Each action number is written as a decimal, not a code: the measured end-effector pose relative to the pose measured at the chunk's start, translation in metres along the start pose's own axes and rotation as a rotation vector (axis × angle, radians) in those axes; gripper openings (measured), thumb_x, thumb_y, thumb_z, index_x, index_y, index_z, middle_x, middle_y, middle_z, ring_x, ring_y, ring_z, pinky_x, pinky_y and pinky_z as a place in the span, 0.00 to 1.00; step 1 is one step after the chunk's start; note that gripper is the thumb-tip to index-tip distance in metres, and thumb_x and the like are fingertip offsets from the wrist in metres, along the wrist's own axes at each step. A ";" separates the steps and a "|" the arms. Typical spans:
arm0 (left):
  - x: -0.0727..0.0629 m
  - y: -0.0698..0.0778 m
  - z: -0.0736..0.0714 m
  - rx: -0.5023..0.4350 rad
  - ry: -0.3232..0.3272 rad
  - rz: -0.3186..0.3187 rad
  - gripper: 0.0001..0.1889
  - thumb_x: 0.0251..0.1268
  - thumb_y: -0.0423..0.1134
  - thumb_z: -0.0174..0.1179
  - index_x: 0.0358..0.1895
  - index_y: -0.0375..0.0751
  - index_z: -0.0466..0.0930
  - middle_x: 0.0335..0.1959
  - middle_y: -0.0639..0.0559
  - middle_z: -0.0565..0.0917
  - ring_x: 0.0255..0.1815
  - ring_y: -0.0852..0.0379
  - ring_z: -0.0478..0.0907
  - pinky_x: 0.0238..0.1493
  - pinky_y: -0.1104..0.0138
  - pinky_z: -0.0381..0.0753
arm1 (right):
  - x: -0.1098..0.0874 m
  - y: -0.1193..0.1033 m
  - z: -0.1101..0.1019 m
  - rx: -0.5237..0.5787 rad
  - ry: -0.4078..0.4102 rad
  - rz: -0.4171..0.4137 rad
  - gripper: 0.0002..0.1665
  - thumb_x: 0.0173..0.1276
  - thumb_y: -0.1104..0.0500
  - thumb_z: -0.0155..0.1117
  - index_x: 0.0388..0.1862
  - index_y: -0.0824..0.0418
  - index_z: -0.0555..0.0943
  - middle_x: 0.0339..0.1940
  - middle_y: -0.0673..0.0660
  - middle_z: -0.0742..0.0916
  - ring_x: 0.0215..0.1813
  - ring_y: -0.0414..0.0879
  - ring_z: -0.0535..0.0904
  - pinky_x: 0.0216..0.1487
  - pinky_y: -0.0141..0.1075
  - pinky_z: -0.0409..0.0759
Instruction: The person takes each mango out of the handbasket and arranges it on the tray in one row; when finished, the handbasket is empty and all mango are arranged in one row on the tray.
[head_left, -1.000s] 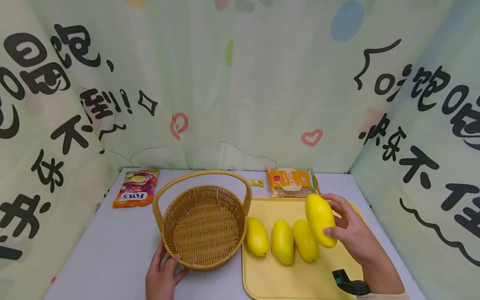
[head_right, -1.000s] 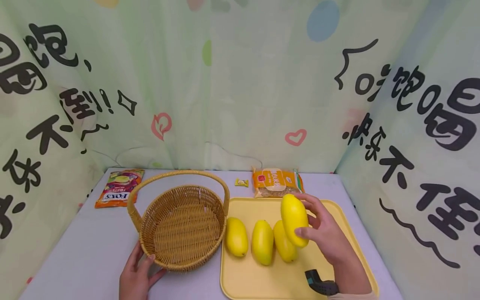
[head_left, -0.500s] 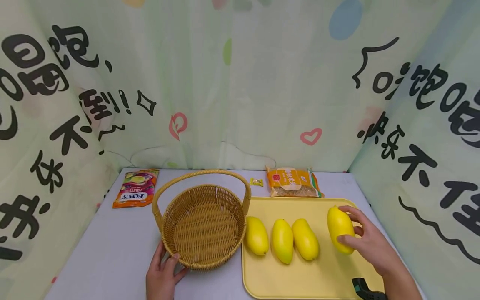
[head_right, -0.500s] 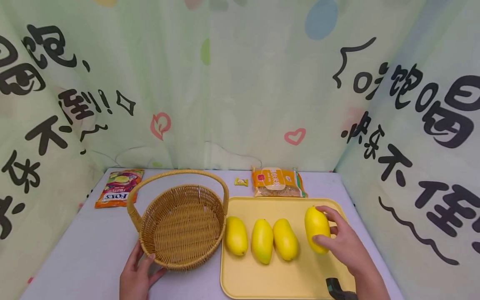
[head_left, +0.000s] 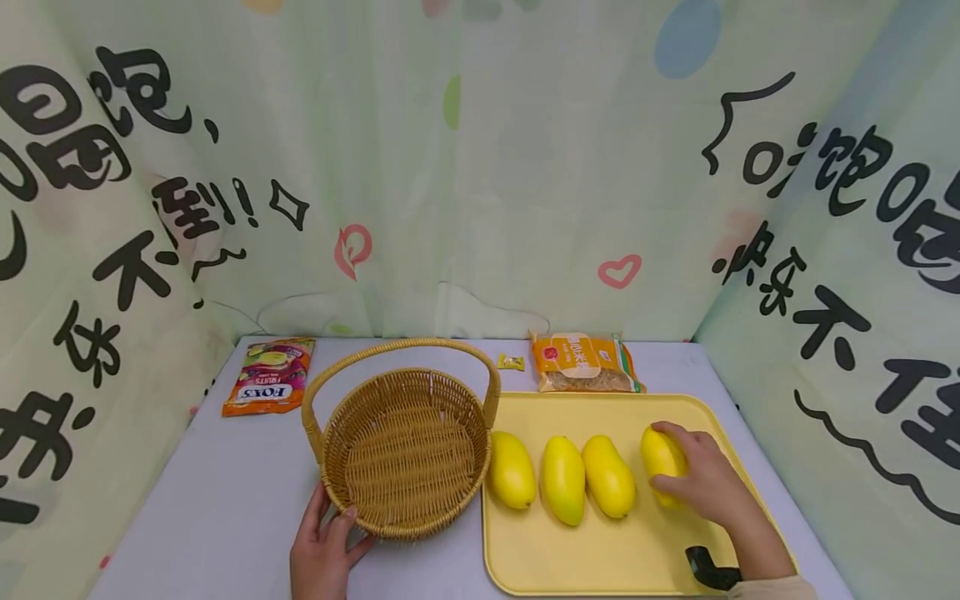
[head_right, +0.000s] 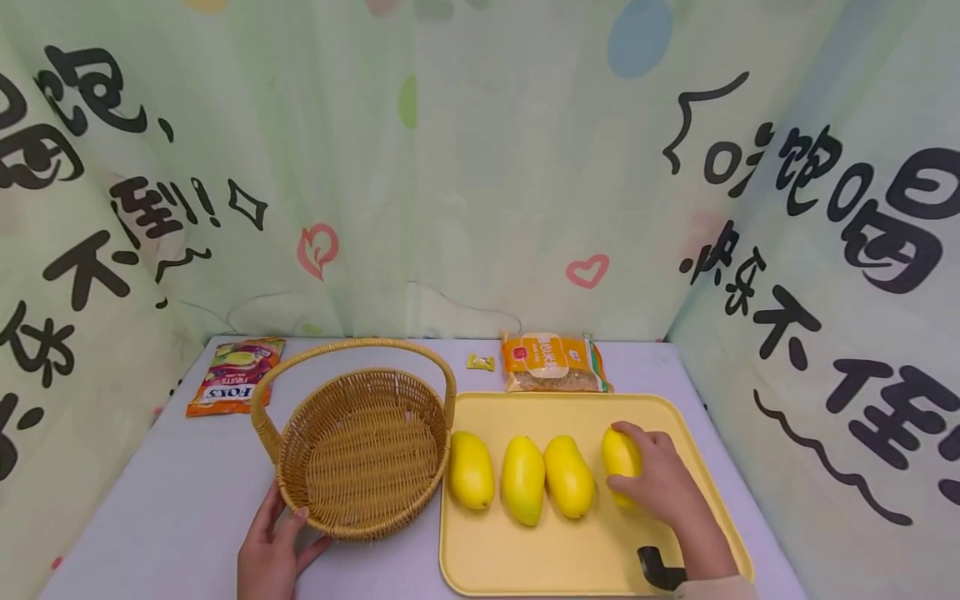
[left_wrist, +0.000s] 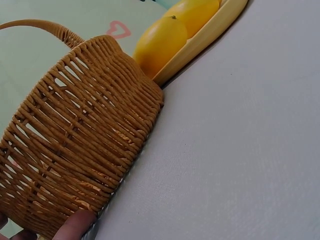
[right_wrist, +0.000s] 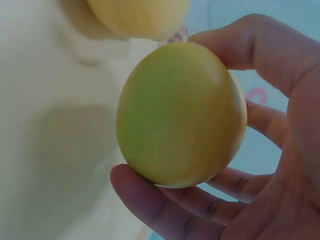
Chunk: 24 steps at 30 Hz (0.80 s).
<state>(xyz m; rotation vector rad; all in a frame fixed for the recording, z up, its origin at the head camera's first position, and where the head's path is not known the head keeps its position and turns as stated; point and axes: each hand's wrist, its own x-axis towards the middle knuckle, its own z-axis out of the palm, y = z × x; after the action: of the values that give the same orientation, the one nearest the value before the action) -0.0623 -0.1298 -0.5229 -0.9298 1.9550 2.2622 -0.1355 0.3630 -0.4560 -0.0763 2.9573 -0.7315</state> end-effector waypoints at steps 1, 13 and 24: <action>0.000 0.000 0.000 0.000 0.002 -0.002 0.41 0.81 0.39 0.51 0.89 0.55 0.40 0.89 0.40 0.46 0.80 0.33 0.66 0.53 0.47 0.91 | 0.001 0.000 0.002 -0.001 -0.012 0.007 0.47 0.60 0.52 0.80 0.76 0.62 0.70 0.61 0.78 0.74 0.53 0.64 0.77 0.51 0.56 0.81; 0.000 0.002 0.001 0.002 0.016 -0.005 0.41 0.81 0.39 0.51 0.89 0.57 0.41 0.89 0.42 0.46 0.80 0.34 0.66 0.54 0.48 0.91 | 0.003 0.002 0.015 -0.047 -0.045 0.021 0.50 0.60 0.51 0.81 0.77 0.63 0.70 0.61 0.79 0.72 0.52 0.66 0.79 0.53 0.64 0.82; 0.000 0.002 0.000 -0.005 0.008 -0.011 0.41 0.81 0.39 0.51 0.89 0.56 0.41 0.89 0.42 0.47 0.79 0.34 0.67 0.54 0.48 0.91 | 0.005 0.002 0.024 -0.063 -0.072 0.040 0.54 0.59 0.46 0.81 0.79 0.64 0.68 0.63 0.80 0.71 0.53 0.68 0.79 0.57 0.67 0.81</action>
<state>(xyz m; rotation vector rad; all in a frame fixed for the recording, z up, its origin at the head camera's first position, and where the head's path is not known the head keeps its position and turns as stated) -0.0628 -0.1297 -0.5208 -0.9492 1.9435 2.2622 -0.1377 0.3537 -0.4782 -0.0472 2.9048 -0.6179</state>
